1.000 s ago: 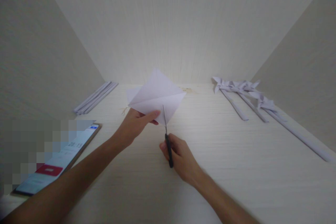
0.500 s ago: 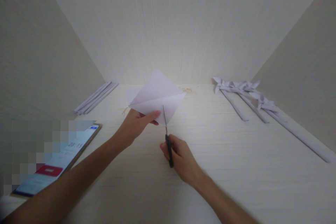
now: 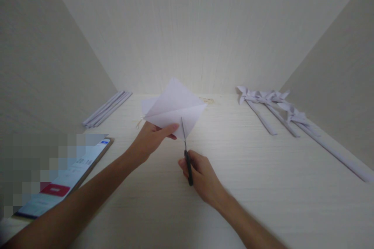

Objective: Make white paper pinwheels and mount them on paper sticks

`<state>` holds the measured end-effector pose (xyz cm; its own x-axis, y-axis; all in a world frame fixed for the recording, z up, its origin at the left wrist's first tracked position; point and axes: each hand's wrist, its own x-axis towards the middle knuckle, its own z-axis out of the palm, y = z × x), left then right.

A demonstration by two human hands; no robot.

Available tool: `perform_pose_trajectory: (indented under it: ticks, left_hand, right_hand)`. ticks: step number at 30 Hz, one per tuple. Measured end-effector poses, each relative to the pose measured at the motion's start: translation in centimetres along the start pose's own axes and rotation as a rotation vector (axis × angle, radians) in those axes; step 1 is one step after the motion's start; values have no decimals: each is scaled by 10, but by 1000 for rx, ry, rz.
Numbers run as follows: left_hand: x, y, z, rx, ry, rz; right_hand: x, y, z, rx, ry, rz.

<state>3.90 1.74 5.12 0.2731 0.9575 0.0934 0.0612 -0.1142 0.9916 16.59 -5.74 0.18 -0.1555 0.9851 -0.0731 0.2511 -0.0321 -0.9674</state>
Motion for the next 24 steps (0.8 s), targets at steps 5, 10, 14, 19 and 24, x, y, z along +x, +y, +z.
perform_pose_trajectory:
  ticks: [5, 10, 14, 19, 24]
  left_hand:
    - [1, -1, 0, 13, 4, -2]
    - [1, 1, 0, 20, 3, -21]
    - [1, 3, -1, 18, -1, -25]
    - [1, 4, -2, 15, -11, -32]
    - [1, 4, -3, 23, -16, -38]
  right_hand:
    - [0, 1, 1, 5, -4, -8]
    - [1, 1, 0, -25, 11, -4]
    - [0, 2, -1, -11, -1, 7]
    - [-1, 1, 0, 12, -1, 16]
    - [0, 1, 0, -2, -2, 9]
